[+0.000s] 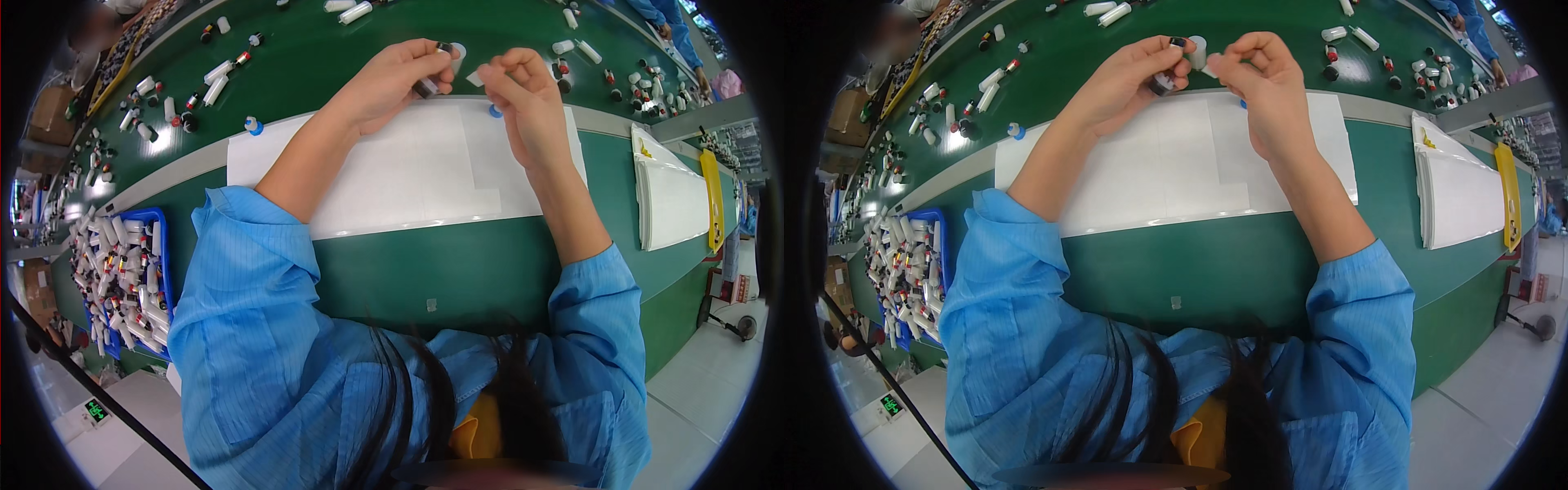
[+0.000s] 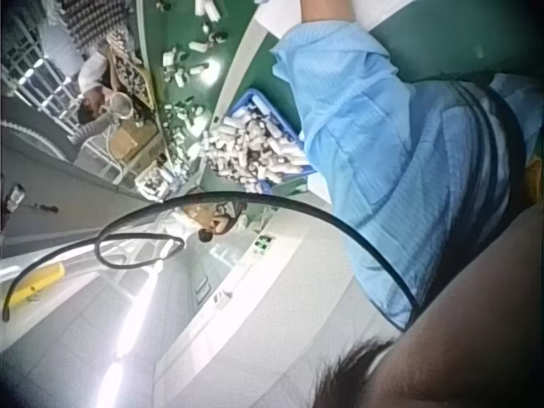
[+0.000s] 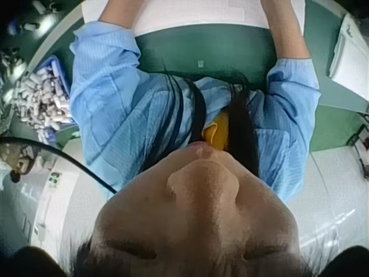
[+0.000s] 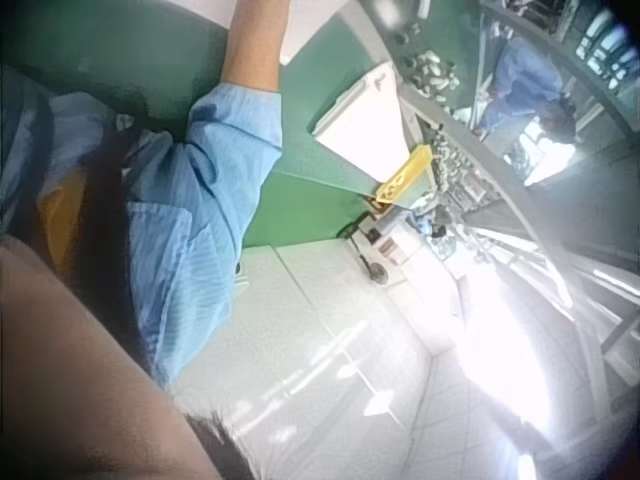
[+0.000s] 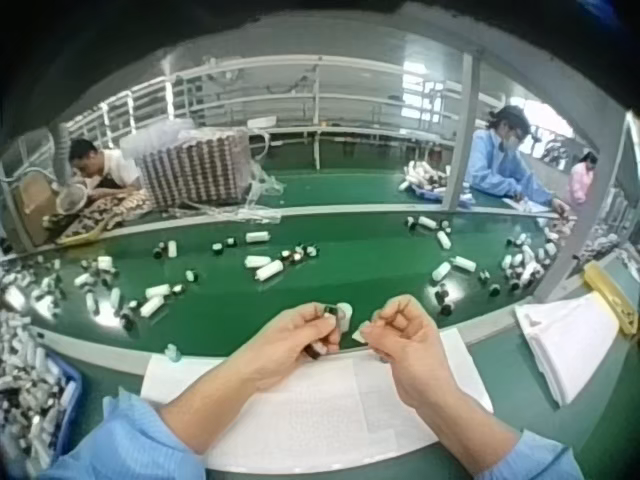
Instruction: The person picks up a battery and a white sticker, wraps the sticker around the battery, and then inserts the battery into a white plastic tube. This process is repeated for several units using components from the conveyor belt and a white sheet.
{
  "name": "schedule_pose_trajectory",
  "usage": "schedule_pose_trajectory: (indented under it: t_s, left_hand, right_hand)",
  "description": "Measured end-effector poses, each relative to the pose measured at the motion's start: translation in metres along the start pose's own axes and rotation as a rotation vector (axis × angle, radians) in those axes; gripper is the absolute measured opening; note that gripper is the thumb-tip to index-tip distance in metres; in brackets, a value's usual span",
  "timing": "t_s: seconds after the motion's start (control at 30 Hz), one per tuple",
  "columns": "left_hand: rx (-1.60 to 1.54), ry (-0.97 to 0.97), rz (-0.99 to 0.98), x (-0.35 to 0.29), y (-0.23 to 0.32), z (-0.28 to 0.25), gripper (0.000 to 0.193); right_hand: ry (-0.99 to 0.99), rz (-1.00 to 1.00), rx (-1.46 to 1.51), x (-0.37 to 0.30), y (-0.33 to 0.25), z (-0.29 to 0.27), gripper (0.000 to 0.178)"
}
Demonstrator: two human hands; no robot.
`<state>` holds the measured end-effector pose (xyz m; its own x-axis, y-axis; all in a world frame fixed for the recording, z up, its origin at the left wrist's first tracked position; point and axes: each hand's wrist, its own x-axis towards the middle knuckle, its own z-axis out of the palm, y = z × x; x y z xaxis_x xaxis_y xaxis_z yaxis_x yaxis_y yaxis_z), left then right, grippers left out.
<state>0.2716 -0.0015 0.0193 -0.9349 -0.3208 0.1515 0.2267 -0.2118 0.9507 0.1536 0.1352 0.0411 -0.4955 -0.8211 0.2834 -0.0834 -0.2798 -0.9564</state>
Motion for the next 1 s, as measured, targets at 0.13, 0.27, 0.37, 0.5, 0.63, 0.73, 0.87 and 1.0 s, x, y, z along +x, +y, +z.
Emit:
schedule_pose_trajectory:
  t_s: [0.13,0.27,0.37,0.5,0.63,0.73,0.87,1.0]
  left_hand:
    - [0.417,0.072,0.063,-0.007,0.001,0.006,0.025]
    - [0.729,0.107,0.282,-0.013,0.000,0.018,0.027]
    - [0.923,0.113,0.340,-0.019,0.008,0.027,0.027]
    - [1.229,0.154,0.548,-0.022,-0.001,0.022,0.024]
    - [1.398,0.102,0.907,-0.018,-0.008,0.016,0.023]
    - [1.456,0.071,0.977,-0.022,-0.006,0.018,0.022]
    - [1.462,0.096,0.987,-0.027,-0.004,0.022,0.022]
    - [1.485,0.133,0.834,-0.032,0.001,0.023,0.022]
  right_hand:
    - [0.213,0.041,0.045,-0.002,-0.007,0.008,0.060]
    - [0.194,0.059,0.057,0.003,-0.007,0.006,0.078]
    - [0.164,-0.008,-0.005,0.003,-0.008,0.002,0.082]
    - [0.149,-0.040,-0.170,0.000,-0.015,0.009,0.080]
    - [0.100,0.221,-0.073,0.007,-0.016,0.003,0.090]
    - [0.059,0.324,-0.066,0.007,-0.016,0.003,0.090]
    - [0.042,0.339,-0.041,0.007,-0.015,0.002,0.089]
    - [0.076,0.210,0.009,0.010,-0.007,0.003,0.085]
